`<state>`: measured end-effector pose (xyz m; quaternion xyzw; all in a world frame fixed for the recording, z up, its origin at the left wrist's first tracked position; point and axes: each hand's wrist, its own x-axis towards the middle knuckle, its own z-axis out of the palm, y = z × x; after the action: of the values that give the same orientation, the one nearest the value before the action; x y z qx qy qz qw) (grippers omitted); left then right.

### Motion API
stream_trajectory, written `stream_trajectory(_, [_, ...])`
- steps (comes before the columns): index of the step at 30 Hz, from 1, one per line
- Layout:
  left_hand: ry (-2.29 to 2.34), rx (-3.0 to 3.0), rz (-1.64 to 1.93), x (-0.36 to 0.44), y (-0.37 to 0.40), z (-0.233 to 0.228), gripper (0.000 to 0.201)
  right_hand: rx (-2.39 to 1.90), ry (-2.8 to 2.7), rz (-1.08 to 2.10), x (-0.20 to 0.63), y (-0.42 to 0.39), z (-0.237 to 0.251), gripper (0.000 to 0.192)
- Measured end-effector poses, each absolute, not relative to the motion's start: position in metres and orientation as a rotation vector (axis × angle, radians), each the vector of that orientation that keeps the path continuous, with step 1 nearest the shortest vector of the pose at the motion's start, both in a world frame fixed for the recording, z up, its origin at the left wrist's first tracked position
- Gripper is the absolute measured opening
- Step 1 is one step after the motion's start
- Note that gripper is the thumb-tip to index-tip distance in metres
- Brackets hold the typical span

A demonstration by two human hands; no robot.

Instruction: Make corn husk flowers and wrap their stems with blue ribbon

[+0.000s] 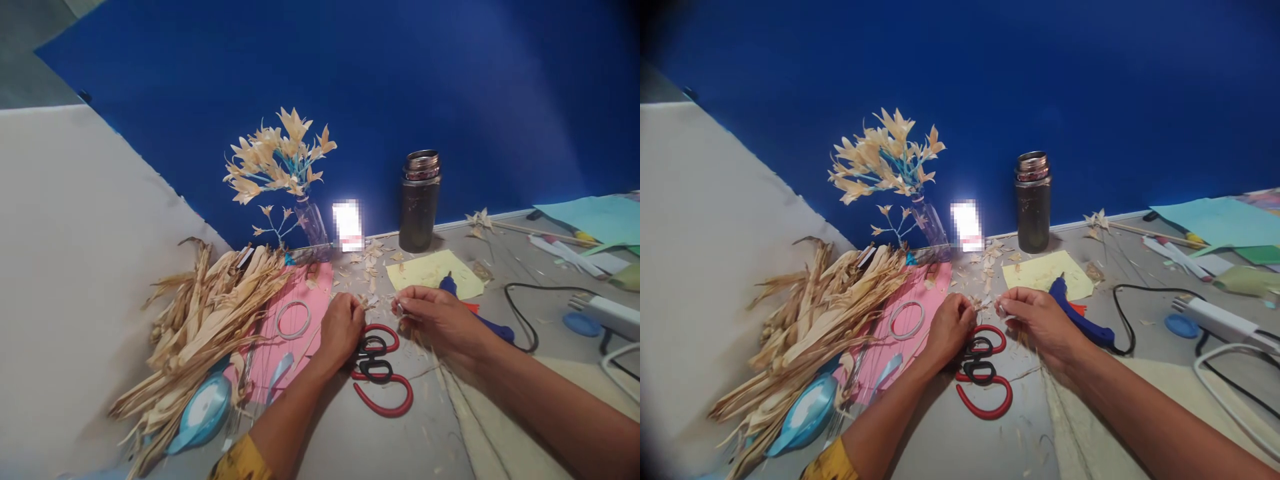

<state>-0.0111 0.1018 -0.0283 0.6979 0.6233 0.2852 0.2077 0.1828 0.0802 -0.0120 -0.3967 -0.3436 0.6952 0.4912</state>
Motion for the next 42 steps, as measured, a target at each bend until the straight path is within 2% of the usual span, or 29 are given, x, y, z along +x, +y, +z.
stream_trajectory(4, [1.376, 1.459, 1.12, -0.013, 0.099, -0.019, 0.013, -0.937, -0.818, 1.723, 0.181, 0.08, -0.013, 0.025])
stream_trajectory(9, [0.905, 0.81, 1.094, -0.009, 0.089, -0.003, 0.035, -0.973, -0.915, 1.715, 0.178, 0.072, -0.005, 0.028])
stream_trajectory(12, [0.854, 0.704, 1.064, -0.006, 0.084, -0.001, 0.04, -1.043, -1.164, 1.561, 0.177, 0.067, 0.002, 0.024])
stream_trajectory(15, [0.835, 0.629, 1.036, -0.003, 0.081, -0.004, 0.037, -1.076, -1.346, 1.444, 0.175, 0.064, 0.009, 0.021])
stream_trajectory(27, [0.72, 0.494, 0.954, -0.001, 0.075, -0.007, 0.03, -1.168, -1.546, 0.943, 0.176, 0.062, 0.012, 0.011])
stream_trajectory(38, [0.724, 0.562, 0.97, 0.004, 0.075, -0.016, 0.035, -1.052, -1.399, 1.342, 0.173, 0.063, 0.007, 0.022])
stream_trajectory(42, [0.748, 0.536, 0.987, 0.001, 0.076, -0.011, 0.036, -0.888, -1.426, 1.624, 0.18, 0.057, 0.016, 0.021])
